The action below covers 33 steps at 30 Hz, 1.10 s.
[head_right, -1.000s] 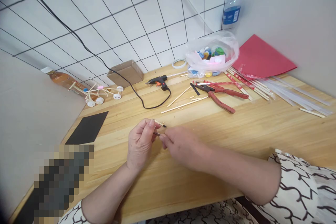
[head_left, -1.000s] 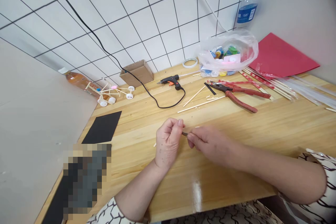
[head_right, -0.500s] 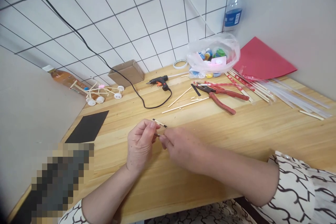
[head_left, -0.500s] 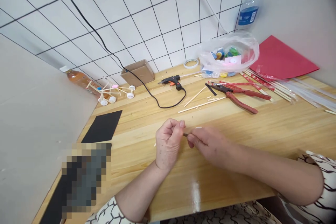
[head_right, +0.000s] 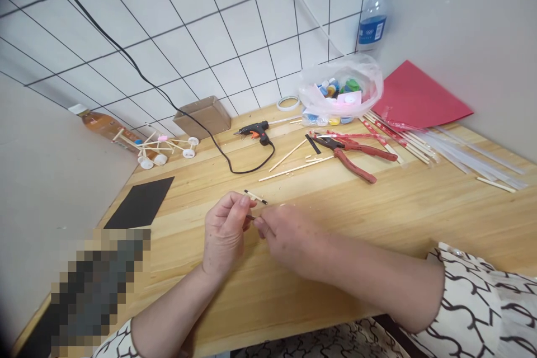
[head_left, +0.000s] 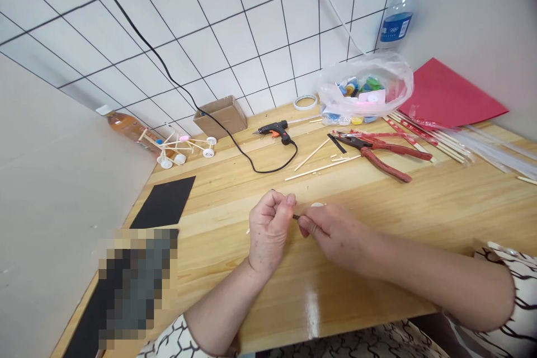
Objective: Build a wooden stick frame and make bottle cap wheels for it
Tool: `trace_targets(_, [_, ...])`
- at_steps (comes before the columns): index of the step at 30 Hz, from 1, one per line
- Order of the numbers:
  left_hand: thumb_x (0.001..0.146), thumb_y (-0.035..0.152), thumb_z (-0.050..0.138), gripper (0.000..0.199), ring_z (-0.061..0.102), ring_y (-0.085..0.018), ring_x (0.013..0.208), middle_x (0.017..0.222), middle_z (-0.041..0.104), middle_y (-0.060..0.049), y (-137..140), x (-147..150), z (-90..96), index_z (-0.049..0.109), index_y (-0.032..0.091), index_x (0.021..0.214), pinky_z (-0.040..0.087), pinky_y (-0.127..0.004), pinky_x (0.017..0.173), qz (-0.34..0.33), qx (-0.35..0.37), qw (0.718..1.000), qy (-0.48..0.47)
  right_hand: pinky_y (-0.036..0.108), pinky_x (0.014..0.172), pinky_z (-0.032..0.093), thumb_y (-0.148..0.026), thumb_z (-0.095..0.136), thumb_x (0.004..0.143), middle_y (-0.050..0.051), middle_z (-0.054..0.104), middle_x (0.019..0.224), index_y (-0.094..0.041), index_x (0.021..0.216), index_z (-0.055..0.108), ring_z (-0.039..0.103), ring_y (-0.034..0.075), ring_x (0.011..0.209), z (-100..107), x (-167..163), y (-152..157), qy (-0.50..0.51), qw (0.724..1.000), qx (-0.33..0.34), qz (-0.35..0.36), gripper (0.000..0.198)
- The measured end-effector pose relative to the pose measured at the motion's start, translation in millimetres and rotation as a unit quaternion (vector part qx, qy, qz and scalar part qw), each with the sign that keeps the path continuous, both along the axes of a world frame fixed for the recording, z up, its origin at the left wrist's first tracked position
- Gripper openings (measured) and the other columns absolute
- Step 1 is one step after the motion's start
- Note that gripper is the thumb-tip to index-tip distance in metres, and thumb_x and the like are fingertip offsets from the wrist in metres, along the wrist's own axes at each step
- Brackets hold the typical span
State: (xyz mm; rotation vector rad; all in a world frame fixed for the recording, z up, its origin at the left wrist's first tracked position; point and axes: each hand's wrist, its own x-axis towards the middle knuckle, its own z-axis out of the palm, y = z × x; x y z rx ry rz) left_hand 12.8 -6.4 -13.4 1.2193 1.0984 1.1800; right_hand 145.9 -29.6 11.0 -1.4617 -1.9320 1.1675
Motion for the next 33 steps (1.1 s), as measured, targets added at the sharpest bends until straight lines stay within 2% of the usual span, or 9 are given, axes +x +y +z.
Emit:
trace_targets(2, [0.072, 0.047, 0.066, 0.036, 0.034, -0.005, 0.045, 0.051, 0.044, 0.006, -0.3, 0.0, 0.8, 0.053, 0.016, 0.061, 0.03, -0.018, 0.045, -0.005, -0.004, 1.0, 0.007, 0.025, 0.054, 0.031, -0.026, 0.036, 0.087, -0.002, 0.042, 0.057, -0.018, 0.064, 0.045, 0.037, 0.011, 0.053, -0.1, 1.4, 0.4, 0.025, 0.998, -0.051, 0.004, 0.025])
trace_targets(6, [0.07, 0.049, 0.066, 0.036, 0.031, -0.005, 0.043, 0.047, 0.041, 0.007, 4.0, -5.3, 4.1, 0.056, 0.015, 0.064, 0.026, -0.018, 0.043, 0.005, -0.002, 1.0, 0.023, 0.021, 0.042, 0.027, -0.043, 0.028, 0.09, -0.008, 0.031, 0.05, -0.02, 0.072, 0.048, 0.025, 0.008, 0.041, 4.7, 12.8, 5.3, 0.138, 0.951, -0.272, 0.053, 0.036])
trace_targets(8, [0.073, 0.051, 0.062, 0.038, 0.027, -0.004, 0.041, 0.044, 0.036, 0.008, 8.8, -8.8, 6.5, 0.057, 0.015, 0.065, 0.023, -0.017, 0.041, 0.033, -0.01, 0.999, 0.006, 0.022, 0.045, 0.031, -0.04, 0.029, 0.091, -0.006, 0.037, 0.052, -0.019, 0.073, 0.051, 0.034, 0.009, 0.043, 7.9, 21.3, 10.3, 0.077, 0.973, -0.213, 0.036, 0.035])
trace_targets(10, [0.076, 0.054, 0.058, 0.041, 0.025, -0.004, 0.039, 0.041, 0.034, 0.008, 13.8, -11.1, 9.4, 0.058, 0.015, 0.066, 0.02, -0.016, 0.039, 0.052, -0.042, 0.998, -0.021, 0.024, 0.057, 0.039, -0.033, 0.028, 0.092, -0.001, 0.051, 0.062, -0.018, 0.073, 0.055, 0.049, 0.012, 0.058, 9.5, 31.2, 17.0, -0.078, 0.994, -0.075, -0.005, 0.036])
trace_targets(12, [0.075, 0.055, 0.057, 0.042, 0.024, -0.004, 0.038, 0.041, 0.034, 0.008, 17.5, -11.9, 12.3, 0.057, 0.015, 0.066, 0.017, -0.015, 0.037, 0.038, -0.099, 0.993, -0.06, 0.029, 0.07, 0.041, -0.031, 0.026, 0.093, 0.005, 0.061, 0.076, -0.017, 0.077, 0.057, 0.057, 0.017, 0.076, 8.3, 41.3, 23.9, -0.247, 0.967, 0.026, -0.052, 0.037])
trace_targets(19, [0.07, 0.05, 0.065, 0.039, 0.031, -0.003, 0.039, 0.051, 0.051, 0.002, 21.2, -17.6, 15.3, 0.061, 0.011, 0.072, 0.018, -0.014, 0.035, -0.064, -0.239, 0.957, -0.152, 0.039, 0.071, 0.042, -0.033, 0.037, 0.09, 0.019, 0.061, 0.104, -0.012, 0.092, 0.06, 0.058, 0.033, 0.097, -5.0, 58.8, 33.7, -0.431, 0.893, 0.039, -0.121, 0.031])
trace_targets(26, [0.082, 0.037, 0.056, 0.031, 0.036, -0.002, 0.043, 0.068, 0.057, -0.004, 24.7, -21.4, 14.7, 0.064, 0.008, 0.081, 0.022, -0.014, 0.037, -0.074, -0.293, 0.931, -0.207, 0.04, 0.074, 0.043, -0.031, 0.044, 0.088, 0.019, 0.064, 0.098, -0.009, 0.099, 0.058, 0.058, 0.032, 0.096, -9.8, 60.2, 34.2, -0.489, 0.863, 0.049, -0.118, 0.028])
trace_targets(29, [0.085, 0.035, 0.051, 0.029, 0.04, -0.004, 0.046, 0.072, 0.057, -0.005, 23.5, -19.4, 15.9, 0.064, 0.008, 0.083, 0.028, -0.016, 0.04, -0.085, -0.301, 0.925, -0.216, 0.047, 0.082, 0.04, -0.032, 0.048, 0.086, 0.02, 0.062, 0.1, -0.009, 0.093, 0.061, 0.053, 0.037, 0.101, -10.2, 61.4, 31.0, -0.499, 0.851, 0.115, -0.12, 0.028])
trace_targets(33, [0.088, 0.03, 0.047, 0.027, 0.043, -0.006, 0.05, 0.074, 0.057, -0.005, 21.4, -17.6, 16.1, 0.062, 0.008, 0.085, 0.033, -0.018, 0.044, -0.103, -0.299, 0.923, -0.219, 0.042, 0.086, 0.042, -0.032, 0.05, 0.085, 0.013, 0.061, 0.103, -0.015, 0.099, 0.061, 0.055, 0.028, 0.099, -13.7, 57.9, 21.7, -0.322, 0.91, 0.258, -0.044, 0.024])
